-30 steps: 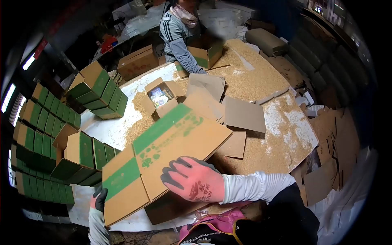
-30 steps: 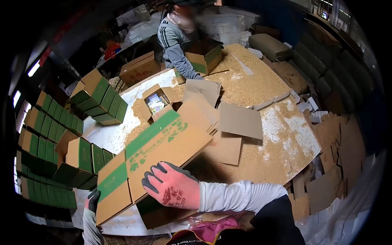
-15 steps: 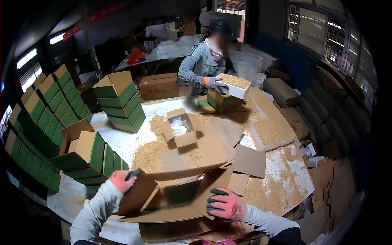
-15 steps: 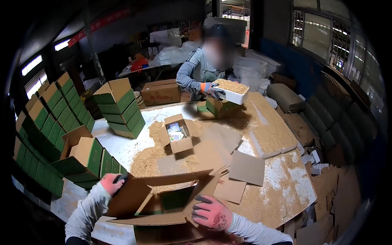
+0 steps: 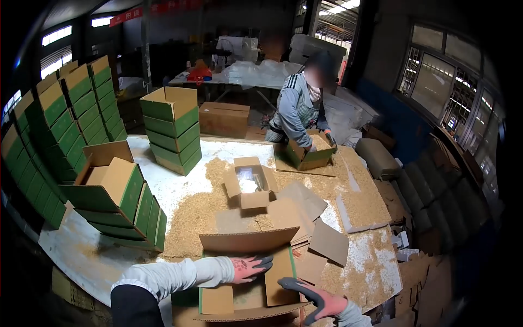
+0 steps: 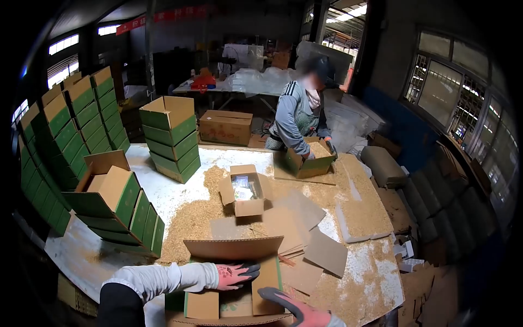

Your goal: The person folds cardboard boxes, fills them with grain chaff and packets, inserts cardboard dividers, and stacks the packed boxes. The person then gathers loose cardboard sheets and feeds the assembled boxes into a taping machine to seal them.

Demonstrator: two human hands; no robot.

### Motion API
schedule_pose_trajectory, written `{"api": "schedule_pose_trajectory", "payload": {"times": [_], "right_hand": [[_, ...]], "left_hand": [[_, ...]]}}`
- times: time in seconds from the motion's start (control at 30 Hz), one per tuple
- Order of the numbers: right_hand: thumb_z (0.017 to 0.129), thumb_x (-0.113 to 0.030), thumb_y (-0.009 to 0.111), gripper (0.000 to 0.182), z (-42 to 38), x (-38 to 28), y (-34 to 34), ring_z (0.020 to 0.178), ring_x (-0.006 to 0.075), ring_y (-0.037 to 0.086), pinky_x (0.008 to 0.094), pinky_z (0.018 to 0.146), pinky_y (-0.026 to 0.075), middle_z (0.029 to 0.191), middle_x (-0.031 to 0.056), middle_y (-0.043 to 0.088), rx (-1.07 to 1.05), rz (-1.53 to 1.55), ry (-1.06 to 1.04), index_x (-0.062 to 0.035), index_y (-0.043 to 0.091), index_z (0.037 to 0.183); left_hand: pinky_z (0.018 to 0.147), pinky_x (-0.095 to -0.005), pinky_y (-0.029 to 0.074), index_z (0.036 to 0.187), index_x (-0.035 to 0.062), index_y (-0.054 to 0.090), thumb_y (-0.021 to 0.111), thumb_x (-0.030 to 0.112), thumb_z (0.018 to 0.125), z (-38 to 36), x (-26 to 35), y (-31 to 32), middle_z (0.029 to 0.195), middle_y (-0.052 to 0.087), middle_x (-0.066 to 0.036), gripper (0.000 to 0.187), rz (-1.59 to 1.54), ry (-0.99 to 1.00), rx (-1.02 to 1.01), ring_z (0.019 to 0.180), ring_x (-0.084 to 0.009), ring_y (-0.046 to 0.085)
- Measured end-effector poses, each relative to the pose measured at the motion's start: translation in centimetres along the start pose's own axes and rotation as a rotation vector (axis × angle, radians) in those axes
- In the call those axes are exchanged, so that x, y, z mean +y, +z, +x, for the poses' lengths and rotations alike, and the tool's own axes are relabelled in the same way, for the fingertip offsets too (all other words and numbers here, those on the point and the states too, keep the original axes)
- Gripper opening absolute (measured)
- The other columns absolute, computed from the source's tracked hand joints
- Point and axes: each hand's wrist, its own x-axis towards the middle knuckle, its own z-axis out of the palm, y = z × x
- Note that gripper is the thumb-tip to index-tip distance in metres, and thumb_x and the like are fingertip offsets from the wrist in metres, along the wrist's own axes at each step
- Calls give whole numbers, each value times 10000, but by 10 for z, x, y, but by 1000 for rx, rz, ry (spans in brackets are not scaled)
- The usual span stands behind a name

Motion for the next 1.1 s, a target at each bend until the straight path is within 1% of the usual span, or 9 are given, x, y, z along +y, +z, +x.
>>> {"api": "schedule_pose_trajectory", "payload": {"times": [0.13, 0.17, 0.27, 0.37, 0.4, 0.47, 0.73, 0.8, 1.1], "right_hand": [[571, -437, 711, 950, 50, 57, 0, 1194, 279, 290, 379, 994, 213, 1270, 198, 302, 874, -1306, 158, 46, 254, 1249], [532, -433, 724, 984, 48, 88, -17, 1153, 326, 320, 393, 966, 259, 1240, 217, 316, 929, -696, -21, 52, 248, 1244], [508, -472, 711, 983, 49, 60, -1, 1113, 336, 325, 395, 946, 265, 1198, 187, 357, 987, -1278, 78, 23, 262, 1230], [536, -461, 711, 986, 44, 58, 9, 1154, 326, 299, 389, 947, 269, 1233, 205, 319, 1067, -1170, 191, 36, 237, 1243], [552, -434, 715, 968, 41, 69, 7, 1173, 323, 298, 388, 947, 278, 1246, 216, 313, 1098, -1084, 204, 34, 233, 1249], [558, -416, 716, 925, 30, 80, 10, 1115, 343, 387, 382, 917, 328, 1183, 230, 393, 998, -788, 115, 53, 276, 1223], [783, -310, 552, 308, 23, 42, -30, 622, 128, 495, 283, 577, 425, 687, 36, 518, 787, 595, -202, -10, 502, 832], [714, -381, 611, 395, 28, 72, -8, 612, 158, 494, 290, 576, 420, 664, 65, 497, 1004, -502, 133, -14, 486, 788], [753, -416, 552, 568, -2, 93, -150, 940, 282, 526, 347, 794, 422, 1053, 174, 517, 1227, -413, 19, -44, 410, 1158]], "left_hand": [[932, -362, 335, 1277, 126, 302, 465, 275, 818, 4, 17, -52, 1252, 381, -144, 510, -412, -231, -37, 1091, -324, 418], [853, -325, 392, 1262, 111, 334, 471, 245, 824, 1, 27, -94, 1096, 519, -157, 478, -501, -295, -80, 955, -305, 513], [690, -285, 441, 1257, 68, 336, 512, 89, 801, -42, 31, -156, 913, 575, -130, 490, -588, -418, 349, 740, -182, 556], [825, -267, 415, 1327, 96, 153, 512, -93, 726, -85, -2, -97, 1303, 285, -142, 725, -218, -611, 1133, 1124, -187, 379], [911, -297, 343, 1329, 91, 141, 577, -67, 685, -101, 17, -63, 1348, 185, -112, 794, -1230, -788, 1229, 1218, -214, 238], [913, -314, 329, 1312, 70, 196, 683, 91, 628, -162, 24, 40, 1243, 350, -102, 840, -567, -740, 766, 1171, -225, 307], [927, -403, 306, 1235, 33, 289, 697, 203, 605, -172, 127, 57, 1239, 349, -165, 770, -845, -808, 797, 1097, -265, 388], [931, -401, 301, 1225, 33, 325, 669, 246, 643, -190, 139, 78, 1220, 361, -178, 710, -408, -838, 576, 1109, -288, 375], [803, -315, 395, 1109, -17, 473, 627, 212, 728, -92, 71, -23, 996, 543, -140, 471, -235, -1647, 478, 933, -237, 500]]}}
